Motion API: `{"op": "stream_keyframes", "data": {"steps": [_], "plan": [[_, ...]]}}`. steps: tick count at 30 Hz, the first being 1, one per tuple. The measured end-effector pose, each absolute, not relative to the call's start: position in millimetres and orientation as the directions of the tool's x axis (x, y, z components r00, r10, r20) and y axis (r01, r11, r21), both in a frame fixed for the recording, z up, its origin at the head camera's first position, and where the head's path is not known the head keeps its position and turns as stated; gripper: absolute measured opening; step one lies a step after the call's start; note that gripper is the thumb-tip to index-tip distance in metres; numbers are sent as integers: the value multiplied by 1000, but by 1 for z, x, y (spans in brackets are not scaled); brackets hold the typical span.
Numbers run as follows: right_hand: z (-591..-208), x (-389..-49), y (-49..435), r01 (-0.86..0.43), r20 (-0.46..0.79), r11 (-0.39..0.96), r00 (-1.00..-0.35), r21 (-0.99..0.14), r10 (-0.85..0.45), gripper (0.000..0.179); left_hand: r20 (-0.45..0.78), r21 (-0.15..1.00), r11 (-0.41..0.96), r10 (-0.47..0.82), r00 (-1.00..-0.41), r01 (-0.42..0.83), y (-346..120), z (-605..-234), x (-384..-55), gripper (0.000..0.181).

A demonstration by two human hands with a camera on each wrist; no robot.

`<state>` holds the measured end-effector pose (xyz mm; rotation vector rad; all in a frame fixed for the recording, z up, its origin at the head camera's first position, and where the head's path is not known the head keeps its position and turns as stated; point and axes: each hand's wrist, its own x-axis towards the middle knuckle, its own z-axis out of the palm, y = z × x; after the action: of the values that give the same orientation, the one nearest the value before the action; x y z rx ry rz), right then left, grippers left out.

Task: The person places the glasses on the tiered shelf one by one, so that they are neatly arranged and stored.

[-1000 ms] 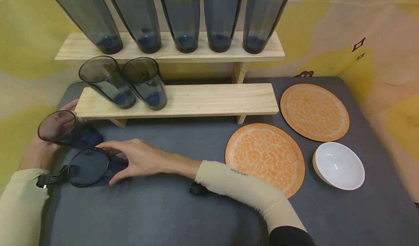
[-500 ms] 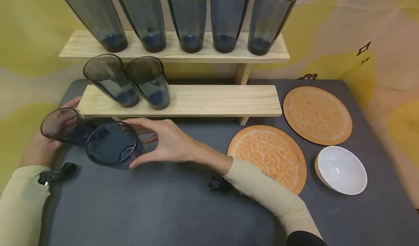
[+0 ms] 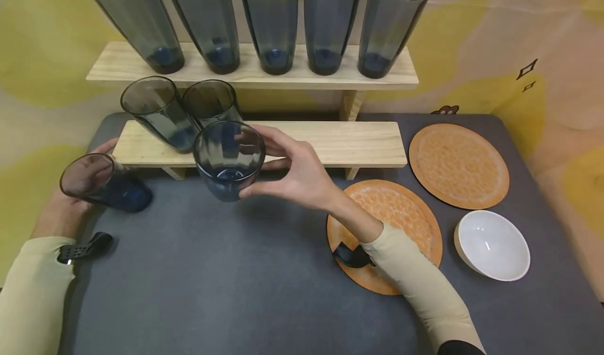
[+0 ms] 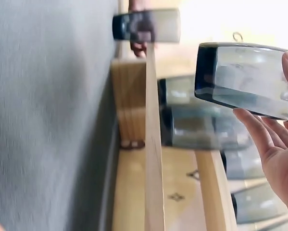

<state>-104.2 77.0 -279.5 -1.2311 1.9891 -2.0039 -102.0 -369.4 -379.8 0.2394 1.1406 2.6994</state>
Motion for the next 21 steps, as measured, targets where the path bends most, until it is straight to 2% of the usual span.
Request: {"op": "stream_keyframes", "data": {"steps": [4,9,14,21], "plan": [[-280,-114,93,-515,519,-159,-695,-842,-498,91,76,715,-692,219,-973,-100,-370,-384,-104,40],[-285,-126,102,-529,508,-56,-773,-847,-381,88,92,722,-685,228,-969,-93,-373,-387,-104,41],[-293,-139,103,-466,439,47,-859,-884,-264,79,106,733,-675,234,-966,-83,-372,-387,-103,41],[-297,-156,103,-380,366,35,-910,-924,-193,74,76,699,-704,248,-966,-126,-371,-384,-103,40]]}}
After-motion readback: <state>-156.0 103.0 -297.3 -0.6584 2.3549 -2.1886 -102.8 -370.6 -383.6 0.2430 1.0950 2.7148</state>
